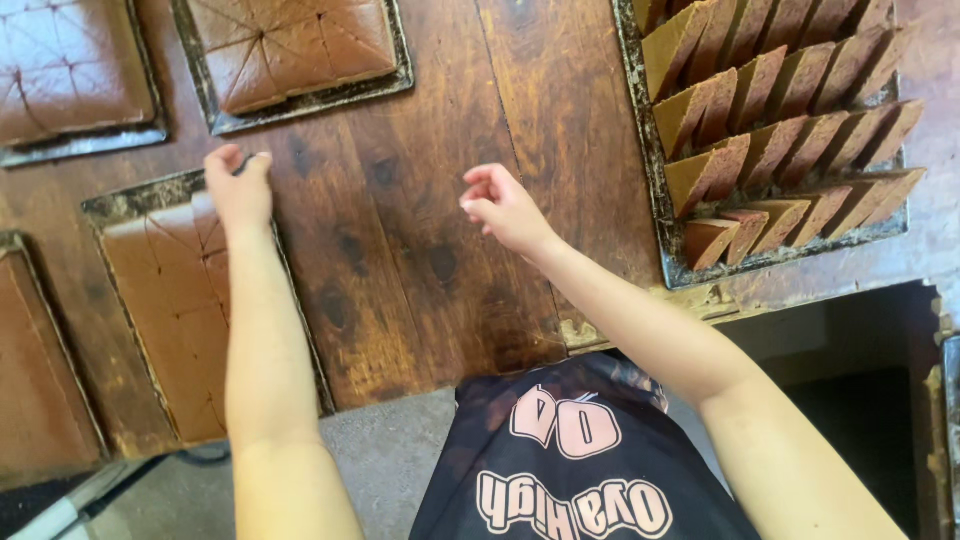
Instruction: The person arranges triangular slices of cake by hand, moving them from flat trays into a vertical storage rack.
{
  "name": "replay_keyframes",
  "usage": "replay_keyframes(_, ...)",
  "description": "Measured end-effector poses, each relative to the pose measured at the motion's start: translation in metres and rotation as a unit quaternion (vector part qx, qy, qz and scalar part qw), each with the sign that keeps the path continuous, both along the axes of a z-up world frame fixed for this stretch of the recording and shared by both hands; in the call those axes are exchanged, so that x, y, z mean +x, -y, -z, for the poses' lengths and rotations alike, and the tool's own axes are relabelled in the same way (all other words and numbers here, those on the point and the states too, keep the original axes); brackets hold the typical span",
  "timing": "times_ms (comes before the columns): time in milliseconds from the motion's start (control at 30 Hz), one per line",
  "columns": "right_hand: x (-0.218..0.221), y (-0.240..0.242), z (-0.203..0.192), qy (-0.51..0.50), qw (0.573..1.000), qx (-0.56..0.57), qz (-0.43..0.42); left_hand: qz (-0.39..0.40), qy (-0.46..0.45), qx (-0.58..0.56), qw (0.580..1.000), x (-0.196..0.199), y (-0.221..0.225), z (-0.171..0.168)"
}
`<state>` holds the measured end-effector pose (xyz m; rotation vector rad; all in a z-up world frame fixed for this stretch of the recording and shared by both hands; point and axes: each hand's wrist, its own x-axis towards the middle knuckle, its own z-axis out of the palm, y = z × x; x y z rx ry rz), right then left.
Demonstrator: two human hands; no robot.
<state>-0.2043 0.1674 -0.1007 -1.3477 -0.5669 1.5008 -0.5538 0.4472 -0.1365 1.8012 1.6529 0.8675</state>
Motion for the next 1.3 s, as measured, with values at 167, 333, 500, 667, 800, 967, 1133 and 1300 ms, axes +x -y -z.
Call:
replay_keyframes(167,0.001,-0.095,0.054,0.037,0.995,-0.006,0.095,-0.083,0.098,-0.132,0.983,-0.043,-0.094,0.027)
replay_keyframes(333,0.013,-0.143,0.083,0.206,0.955,0.085,0.195,-0.093,0.135,-0.108,0.981,-0.041,-0.149,0.030)
replay_keyframes(500,0.043,-0.167,0.065,0.478,0.861,0.111,0.134,-0.109,0.131,-0.097,0.981,-0.045,-0.178,0.053)
replay_keyframes(667,0.051,-0.203,0.058,0.550,0.822,0.104,0.102,-0.135,0.131,-0.110,0.976,-0.051,-0.189,0.068)
replay_keyframes(800,0.046,-0.220,0.058,0.621,0.778,0.020,0.098,-0.139,0.154,-0.117,0.971,-0.051,-0.185,0.065)
replay_keyframes(967,0.044,-0.225,0.063,0.667,0.742,0.016,0.069,-0.129,0.156,-0.088,0.975,-0.070,-0.179,0.057)
replay_keyframes(1133,0.040,-0.215,0.048,0.666,0.742,0.070,0.015,-0.116,0.154,-0.104,0.976,-0.089,-0.158,0.032)
replay_keyframes(1300,-0.080,-0.103,-0.002,0.424,0.868,0.137,-0.218,-0.102,0.104,-0.091,0.985,-0.093,-0.158,0.026)
